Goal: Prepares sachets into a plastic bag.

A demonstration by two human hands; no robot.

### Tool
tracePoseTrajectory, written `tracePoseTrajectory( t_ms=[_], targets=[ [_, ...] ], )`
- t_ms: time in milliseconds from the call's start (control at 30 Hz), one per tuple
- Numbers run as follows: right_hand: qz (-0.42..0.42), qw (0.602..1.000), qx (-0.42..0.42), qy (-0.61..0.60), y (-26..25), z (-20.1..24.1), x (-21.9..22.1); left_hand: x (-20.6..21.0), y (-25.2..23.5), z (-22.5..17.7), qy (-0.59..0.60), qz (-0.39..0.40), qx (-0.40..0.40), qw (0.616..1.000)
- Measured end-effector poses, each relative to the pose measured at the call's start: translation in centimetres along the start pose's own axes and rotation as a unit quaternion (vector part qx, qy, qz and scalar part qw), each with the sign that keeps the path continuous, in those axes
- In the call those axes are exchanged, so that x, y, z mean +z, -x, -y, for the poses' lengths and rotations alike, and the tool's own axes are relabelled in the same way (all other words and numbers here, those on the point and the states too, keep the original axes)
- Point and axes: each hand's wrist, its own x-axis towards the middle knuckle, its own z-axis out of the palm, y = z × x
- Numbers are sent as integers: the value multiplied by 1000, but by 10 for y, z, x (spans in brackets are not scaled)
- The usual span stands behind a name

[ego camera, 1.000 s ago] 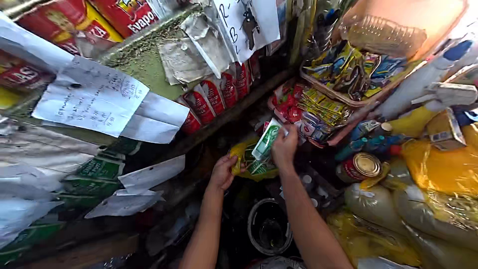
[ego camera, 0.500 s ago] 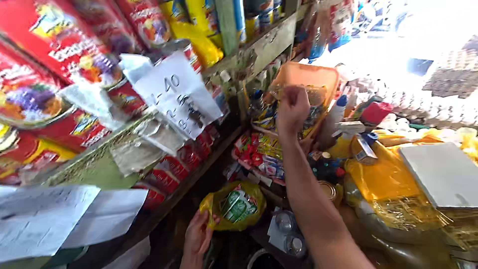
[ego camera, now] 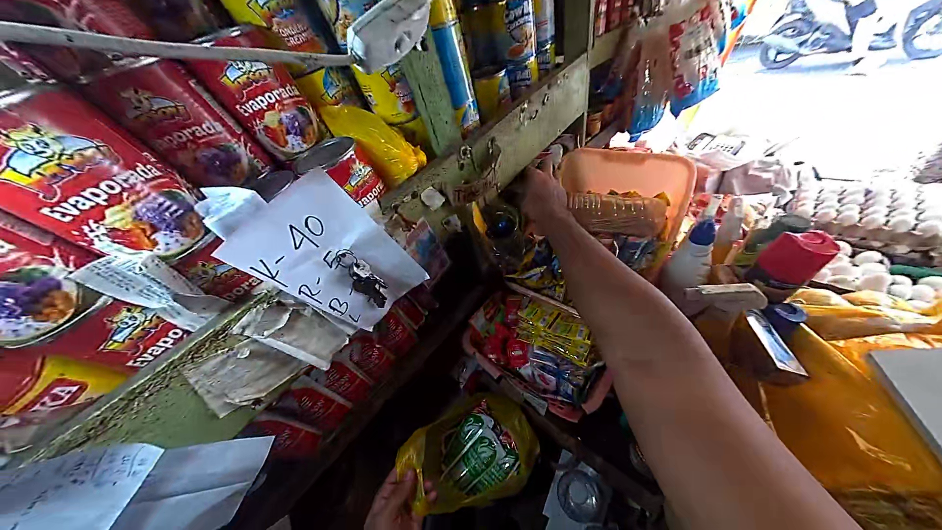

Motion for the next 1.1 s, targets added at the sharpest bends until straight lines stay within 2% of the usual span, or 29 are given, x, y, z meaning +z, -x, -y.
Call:
tracePoseTrajectory(
  t_ms=[133,200,333,433,500,567,600,633,667,700,733,800,867,933,1033,1100],
  targets=[
    [39,998,-28,42,15,5,-14,0,1,1,-6,-13,2,1000],
    [24,1000,-13,16,24,6,-24,0,0,0,-9,-20,0,1000],
    [-74,991,46,-103,40,3,-48,-2,-8,-2,15,0,-6,1000],
    [-172,963,95,-184,62,4,-75,1,-13,-3,18,20,-20,999],
    [-239,939,83,-233,86,6,-100,2,-13,-5,17,26,-26,999],
    [-299,928,39,-217,124,15,-123,2,-15,-9,20,38,-31,999],
    [-293,940,42,-168,151,30,-138,1,-16,-9,21,48,-30,998],
    [-211,970,86,-90,187,55,-160,1,-17,-9,21,58,-31,998],
    [-28,983,177,-45,215,89,-195,0,-18,-9,22,69,-31,997],
    [-176,982,32,-60,231,56,-165,-3,-17,-8,30,75,-34,996],
    [-220,964,-28,-146,244,35,-140,-5,-16,-6,36,72,-41,996],
    [-138,968,-15,-211,277,33,-106,-6,-17,-5,47,64,-49,996],
    [-12,979,49,-198,319,44,-63,-12,-12,-3,54,69,-56,995],
    [73,974,87,-195,351,49,-5,-20,-9,-1,75,84,-55,992],
    [166,932,179,-267,396,39,94,-31,-10,3,142,77,-42,986],
    [256,898,253,-252,413,36,127,-36,-8,3,158,58,-35,985]
  ],
)
